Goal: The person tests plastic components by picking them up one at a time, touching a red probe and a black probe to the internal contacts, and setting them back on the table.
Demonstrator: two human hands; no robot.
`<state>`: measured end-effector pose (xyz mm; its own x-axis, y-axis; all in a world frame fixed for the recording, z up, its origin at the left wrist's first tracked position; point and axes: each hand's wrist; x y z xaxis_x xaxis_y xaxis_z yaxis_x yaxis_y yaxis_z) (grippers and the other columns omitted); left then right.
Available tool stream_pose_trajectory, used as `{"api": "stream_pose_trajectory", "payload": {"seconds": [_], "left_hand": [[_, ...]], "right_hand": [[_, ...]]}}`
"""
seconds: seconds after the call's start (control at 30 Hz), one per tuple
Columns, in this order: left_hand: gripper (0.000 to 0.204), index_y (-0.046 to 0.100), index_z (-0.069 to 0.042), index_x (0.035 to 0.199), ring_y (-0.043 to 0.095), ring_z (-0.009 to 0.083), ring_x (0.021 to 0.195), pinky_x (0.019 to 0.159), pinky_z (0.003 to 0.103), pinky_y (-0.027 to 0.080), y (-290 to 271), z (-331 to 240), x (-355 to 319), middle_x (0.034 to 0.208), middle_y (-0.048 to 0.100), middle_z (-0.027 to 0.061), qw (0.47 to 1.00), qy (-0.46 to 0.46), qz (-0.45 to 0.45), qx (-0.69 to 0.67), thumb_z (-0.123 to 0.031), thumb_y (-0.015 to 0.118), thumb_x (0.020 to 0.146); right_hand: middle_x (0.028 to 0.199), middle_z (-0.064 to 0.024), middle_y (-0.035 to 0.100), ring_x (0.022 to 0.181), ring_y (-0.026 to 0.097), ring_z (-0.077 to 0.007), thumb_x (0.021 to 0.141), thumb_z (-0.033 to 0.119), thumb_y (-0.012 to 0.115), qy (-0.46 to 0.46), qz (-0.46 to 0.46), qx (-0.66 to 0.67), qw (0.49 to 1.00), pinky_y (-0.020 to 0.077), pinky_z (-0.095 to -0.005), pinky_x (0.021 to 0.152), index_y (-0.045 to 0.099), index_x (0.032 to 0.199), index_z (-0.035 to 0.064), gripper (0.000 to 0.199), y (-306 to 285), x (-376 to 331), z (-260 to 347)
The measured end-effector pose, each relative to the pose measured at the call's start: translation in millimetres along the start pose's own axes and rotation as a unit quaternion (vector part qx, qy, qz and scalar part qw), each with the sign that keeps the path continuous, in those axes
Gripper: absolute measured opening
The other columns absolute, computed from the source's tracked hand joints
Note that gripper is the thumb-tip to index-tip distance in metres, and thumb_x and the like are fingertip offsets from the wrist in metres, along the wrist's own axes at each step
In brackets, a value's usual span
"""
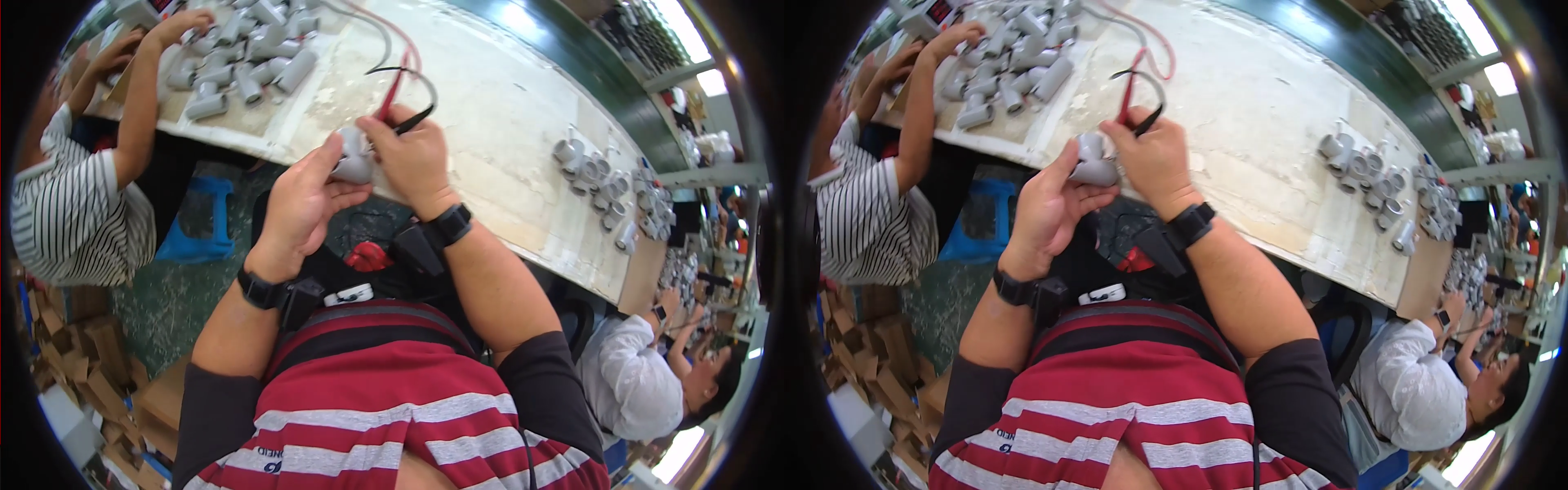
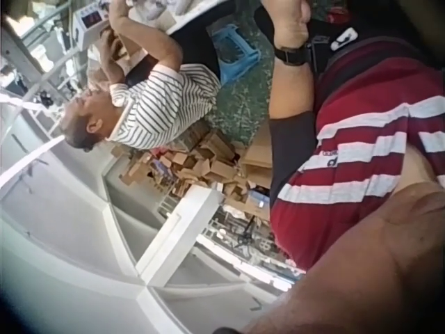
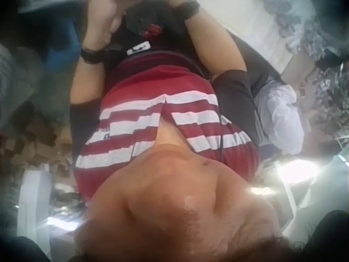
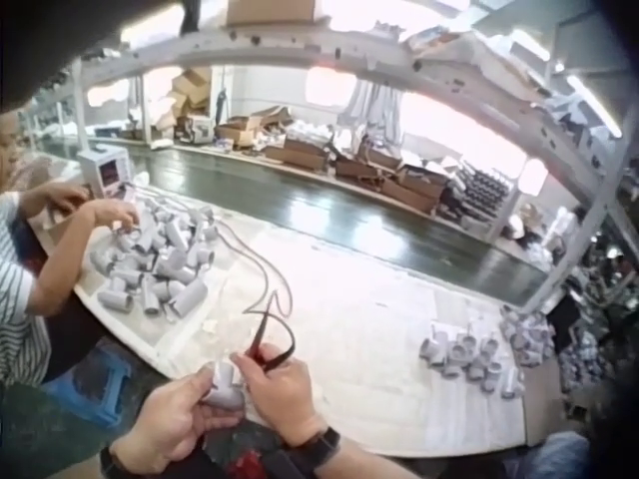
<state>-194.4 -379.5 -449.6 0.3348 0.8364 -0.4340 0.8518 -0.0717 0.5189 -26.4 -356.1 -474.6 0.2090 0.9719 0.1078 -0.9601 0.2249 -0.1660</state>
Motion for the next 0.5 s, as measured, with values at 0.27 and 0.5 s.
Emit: {"api": "stream_pose_trajectory", "payload": {"seconds": [0.27,0.5], "left_hand": [[0.046,0.065,0.001,0.124,0.074,0.0253,0.088,0.08,0.036,0.061,-4.6,-5.3,-1.2,0.106,0.073,0.0147,1.0,-0.01,-0.003,-0.001,-0.042,0.06,0.107],[0.047,0.062,0.003,0.125,0.075,0.0277,0.091,0.081,0.037,0.063,-3.4,-4.3,1.0,0.107,0.072,0.0165,1.0,0.0,0.001,-0.006,-0.039,0.06,0.107]], "right_hand": [[0.064,-0.0088,0.065,0.058,0.055,-0.0103,0.09,0.02,0.079,-0.027,-0.004,0.004,1.0,0.0451,-0.0323,0.054,0.072,0.086,-0.0006,0.022,5.1,0.4,3.0],[0.063,-0.0101,0.063,0.057,0.052,-0.013,0.091,0.021,0.079,-0.028,-0.004,0.001,1.0,0.0444,-0.0335,0.055,0.069,0.082,-0.001,0.026,-0.3,0.8,6.2]]}}
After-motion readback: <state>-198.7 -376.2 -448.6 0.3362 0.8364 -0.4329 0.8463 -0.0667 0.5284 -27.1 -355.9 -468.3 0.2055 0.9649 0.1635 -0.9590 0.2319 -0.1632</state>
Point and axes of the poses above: each hand's wrist, its own x-axis towards the middle knuckle, its own y-axis out of the palm, z = x × y
